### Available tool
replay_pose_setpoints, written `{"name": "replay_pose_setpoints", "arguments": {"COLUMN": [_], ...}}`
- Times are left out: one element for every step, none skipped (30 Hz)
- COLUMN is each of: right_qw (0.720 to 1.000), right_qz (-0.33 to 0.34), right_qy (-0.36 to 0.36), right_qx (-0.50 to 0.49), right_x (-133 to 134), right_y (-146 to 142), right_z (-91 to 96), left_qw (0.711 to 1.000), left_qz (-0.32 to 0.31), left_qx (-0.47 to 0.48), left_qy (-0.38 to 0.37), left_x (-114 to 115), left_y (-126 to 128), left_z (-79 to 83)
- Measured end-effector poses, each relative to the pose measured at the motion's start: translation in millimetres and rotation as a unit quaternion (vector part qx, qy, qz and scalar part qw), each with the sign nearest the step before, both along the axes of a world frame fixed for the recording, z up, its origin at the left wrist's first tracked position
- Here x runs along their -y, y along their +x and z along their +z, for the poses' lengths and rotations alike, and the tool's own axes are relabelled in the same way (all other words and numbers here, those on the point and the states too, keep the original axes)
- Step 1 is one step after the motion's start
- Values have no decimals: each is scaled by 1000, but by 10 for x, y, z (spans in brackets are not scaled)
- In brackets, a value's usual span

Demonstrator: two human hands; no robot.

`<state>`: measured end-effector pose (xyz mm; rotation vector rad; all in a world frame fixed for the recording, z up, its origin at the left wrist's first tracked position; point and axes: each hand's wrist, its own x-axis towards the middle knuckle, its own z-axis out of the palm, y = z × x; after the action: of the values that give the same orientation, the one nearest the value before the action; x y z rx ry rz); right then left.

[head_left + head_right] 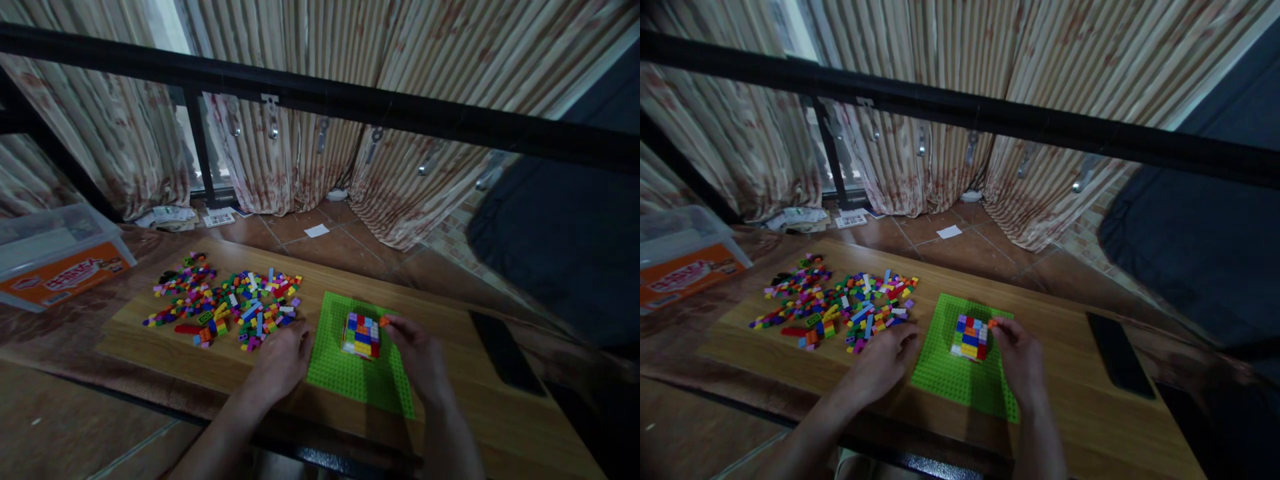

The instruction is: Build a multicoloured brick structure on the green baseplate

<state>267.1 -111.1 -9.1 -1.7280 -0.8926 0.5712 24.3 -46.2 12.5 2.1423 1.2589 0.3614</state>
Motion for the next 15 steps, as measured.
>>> {"name": "replay_pose_setpoints", "arguments": {"right_qw": [1000, 1000, 1000, 999, 999, 999, 999, 999, 998, 998, 998, 998, 997, 997, 996], "right_qz": [11, 18, 22, 25, 28, 33, 42, 50, 55, 60, 64, 68, 72, 78, 82], "right_qy": [2, 3, 2, 0, -2, -4, -5, -5, -5, -7, -9, -10, -11, -13, -15], "right_qx": [4, 10, 16, 20, 22, 22, 19, 16, 13, 11, 10, 10, 10, 12, 15], "right_x": [-15, -31, -44, -56, -65, -72, -77, -81, -84, -86, -89, -92, -95, -98, -101], "right_y": [-3, -5, -6, -4, -1, 2, 6, 8, 10, 12, 13, 15, 18, 20, 23], "right_z": [-19, -34, -48, -59, -70, -80, -88, -96, -102, -107, -110, -111, -110, -108, -103], "left_qw": [1000, 1000, 1000, 1000, 1000, 1000, 1000, 1000, 1000, 1000, 1000, 1000, 1000, 1000, 1000], "left_qz": [-1, -4, -8, -12, -16, -18, -19, -18, -17, -16, -15, -15, -16, -17, -17], "left_qx": [2, 3, 2, 1, 0, -3, -6, -8, -11, -13, -15, -16, -17, -17, -17], "left_qy": [2, 2, 1, 0, -1, -2, -1, 0, 1, 1, 2, 2, 1, 0, -2], "left_x": [5, 10, 15, 19, 22, 24, 26, 27, 26, 24, 21, 18, 14, 11, 9], "left_y": [27, 52, 75, 94, 110, 123, 133, 139, 144, 147, 148, 150, 150, 151, 151], "left_z": [3, 1, -4, -13, -23, -33, -43, -50, -55, -59, -61, -63, -63, -64, -65]}}
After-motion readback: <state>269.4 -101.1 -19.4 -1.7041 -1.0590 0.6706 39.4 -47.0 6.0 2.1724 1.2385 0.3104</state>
